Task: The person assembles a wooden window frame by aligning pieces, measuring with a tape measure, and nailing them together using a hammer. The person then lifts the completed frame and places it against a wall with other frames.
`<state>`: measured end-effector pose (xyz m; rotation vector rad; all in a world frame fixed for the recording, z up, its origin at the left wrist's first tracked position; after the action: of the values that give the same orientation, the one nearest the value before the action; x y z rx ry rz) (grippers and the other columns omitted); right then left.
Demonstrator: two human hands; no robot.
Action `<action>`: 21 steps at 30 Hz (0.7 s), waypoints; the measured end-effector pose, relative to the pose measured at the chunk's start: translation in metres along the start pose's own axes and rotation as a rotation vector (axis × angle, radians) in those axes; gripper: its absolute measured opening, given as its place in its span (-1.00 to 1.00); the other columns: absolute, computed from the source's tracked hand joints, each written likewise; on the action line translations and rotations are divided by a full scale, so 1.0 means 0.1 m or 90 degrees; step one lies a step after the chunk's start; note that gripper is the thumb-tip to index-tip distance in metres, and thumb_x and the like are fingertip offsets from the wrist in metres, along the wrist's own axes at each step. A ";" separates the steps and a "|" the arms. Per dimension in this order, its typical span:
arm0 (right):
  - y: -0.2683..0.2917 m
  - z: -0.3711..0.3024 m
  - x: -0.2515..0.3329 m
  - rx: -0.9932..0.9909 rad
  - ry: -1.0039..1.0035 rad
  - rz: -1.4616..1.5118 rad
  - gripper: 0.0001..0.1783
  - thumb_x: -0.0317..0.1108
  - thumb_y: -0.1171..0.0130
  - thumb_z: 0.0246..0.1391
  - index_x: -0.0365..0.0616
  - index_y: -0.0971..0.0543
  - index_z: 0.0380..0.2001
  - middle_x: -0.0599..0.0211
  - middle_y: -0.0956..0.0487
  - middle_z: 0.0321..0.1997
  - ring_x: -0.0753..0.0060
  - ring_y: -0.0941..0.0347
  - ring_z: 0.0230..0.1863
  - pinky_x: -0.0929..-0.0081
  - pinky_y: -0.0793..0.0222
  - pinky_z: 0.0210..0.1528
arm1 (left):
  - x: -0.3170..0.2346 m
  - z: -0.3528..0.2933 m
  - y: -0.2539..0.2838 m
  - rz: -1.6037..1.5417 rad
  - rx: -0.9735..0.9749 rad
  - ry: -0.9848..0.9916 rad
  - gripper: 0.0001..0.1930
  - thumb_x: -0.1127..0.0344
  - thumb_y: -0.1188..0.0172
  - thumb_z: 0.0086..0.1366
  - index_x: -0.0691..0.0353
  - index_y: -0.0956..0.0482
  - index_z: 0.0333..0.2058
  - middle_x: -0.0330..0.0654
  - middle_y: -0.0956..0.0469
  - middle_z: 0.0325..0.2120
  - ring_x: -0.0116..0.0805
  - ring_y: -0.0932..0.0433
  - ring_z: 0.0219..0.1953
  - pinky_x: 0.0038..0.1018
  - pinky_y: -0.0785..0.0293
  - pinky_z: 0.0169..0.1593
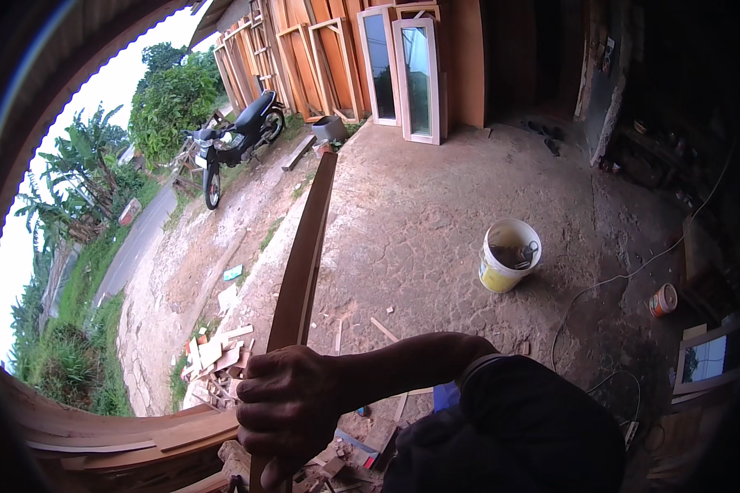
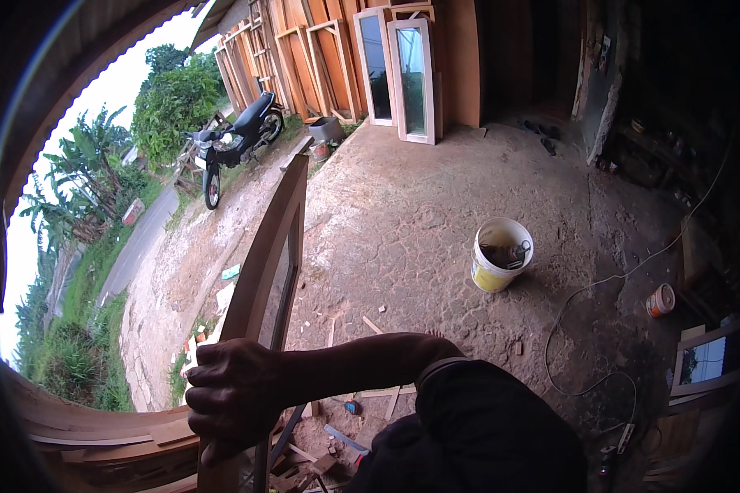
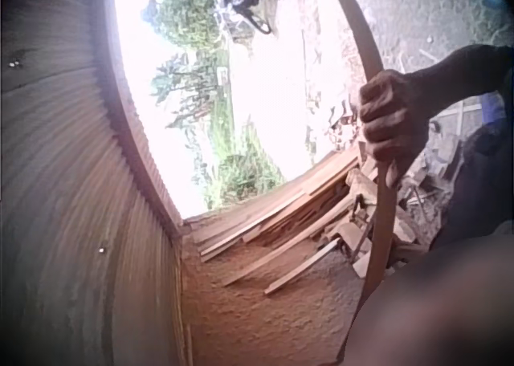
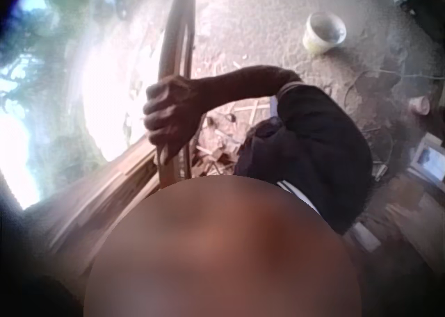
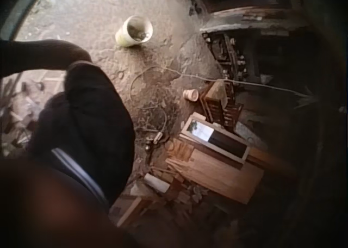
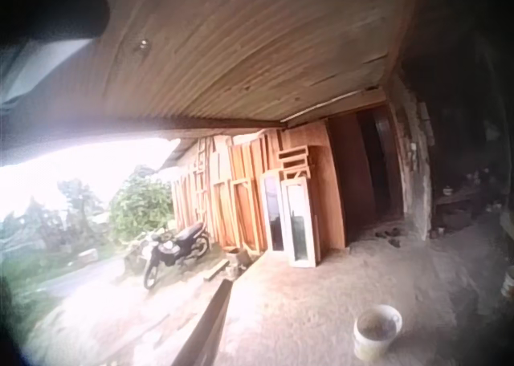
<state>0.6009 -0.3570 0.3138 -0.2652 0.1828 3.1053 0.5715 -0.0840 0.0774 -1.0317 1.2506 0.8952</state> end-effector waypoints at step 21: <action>1.33 -1.06 -4.23 0.124 0.000 0.064 -0.27 0.56 -0.08 -0.01 0.15 -0.60 -0.16 0.51 -0.48 -0.58 0.47 -0.42 -0.62 0.43 -0.23 -0.58 | 0.31 -0.46 -5.48 0.003 0.005 0.007 -0.07 -0.53 0.48 0.36 0.16 -0.29 0.31 0.13 -0.41 0.21 0.15 -0.40 0.24 0.15 -0.35 0.29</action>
<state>1.0316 -0.5058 0.2975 -0.2582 0.5113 3.1539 1.0794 -0.2953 0.1109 -1.0296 1.2651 0.8881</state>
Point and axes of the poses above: each hand's wrist, its own z-axis towards the middle knuckle, its own y-axis out of the back of the hand, x = y × z, the point moved 6 cm from there along z, towards the middle knuckle
